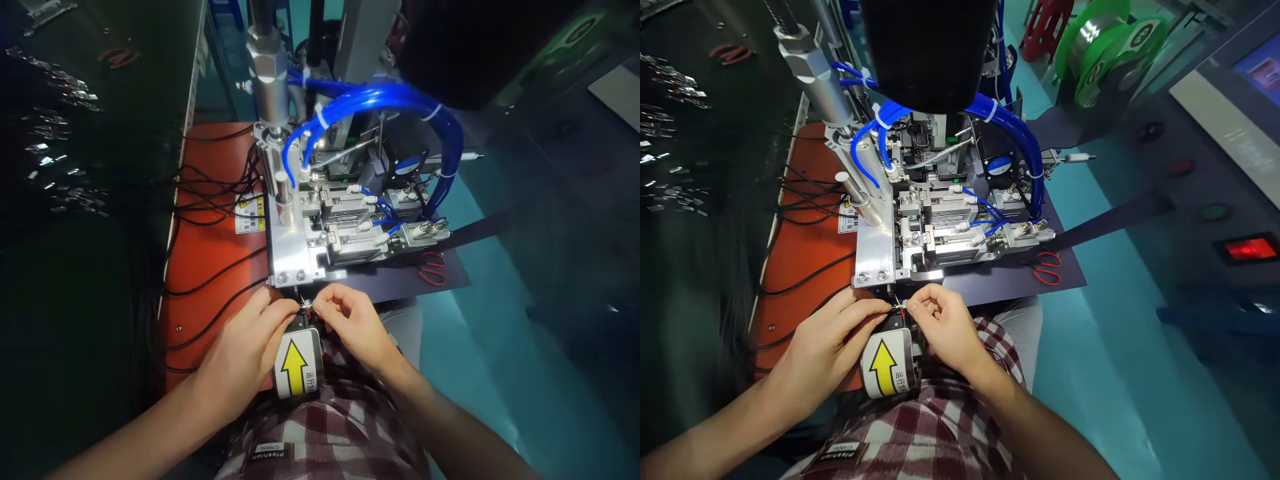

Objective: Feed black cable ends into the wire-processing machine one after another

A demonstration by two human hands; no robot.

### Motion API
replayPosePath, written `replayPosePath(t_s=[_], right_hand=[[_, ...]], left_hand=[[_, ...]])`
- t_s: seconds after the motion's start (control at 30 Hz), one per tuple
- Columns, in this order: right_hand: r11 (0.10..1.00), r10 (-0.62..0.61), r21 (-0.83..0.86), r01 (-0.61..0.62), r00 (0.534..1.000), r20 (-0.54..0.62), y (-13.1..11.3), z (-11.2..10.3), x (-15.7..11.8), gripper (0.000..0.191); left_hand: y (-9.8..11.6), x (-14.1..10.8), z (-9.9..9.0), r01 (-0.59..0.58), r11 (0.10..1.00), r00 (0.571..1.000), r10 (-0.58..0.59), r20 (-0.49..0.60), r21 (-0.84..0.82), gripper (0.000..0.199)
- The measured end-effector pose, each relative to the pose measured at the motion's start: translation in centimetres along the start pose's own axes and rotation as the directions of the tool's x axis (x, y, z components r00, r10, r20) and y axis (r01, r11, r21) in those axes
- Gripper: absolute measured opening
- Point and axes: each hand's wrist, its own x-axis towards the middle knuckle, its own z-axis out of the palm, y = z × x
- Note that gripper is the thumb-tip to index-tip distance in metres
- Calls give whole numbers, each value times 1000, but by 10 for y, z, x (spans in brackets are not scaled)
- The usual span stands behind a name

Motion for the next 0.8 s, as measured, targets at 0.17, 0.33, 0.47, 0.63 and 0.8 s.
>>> replayPosePath(t_s=[0.17, 0.33, 0.47, 0.63, 0.8], right_hand=[[998, 55, 23, -55, 998, 18, 3, -3, 2, 17], [997, 67, 29, -68, 997, 27, 4, -4, 4, 19], [997, 78, 18, -78, 996, 33, 4, -4, 4, 19], [997, 80, 13, -81, 996, 45, 6, -5, 4, 18], [998, 68, -21, -67, 997, 45, 6, -6, 5, 18]], left_hand=[[-12, 0, 6, -144, 988, 989, 143, 27, 59, 26], [-14, 1, 6, -211, 965, 977, 207, 42, 154, 32], [-14, -1, 7, -222, 938, 975, 214, 60, 265, 36], [-16, -1, 10, -247, 906, 969, 233, 83, 344, 36], [-13, 1, 9, -268, 877, 963, 257, 82, 398, 35]])
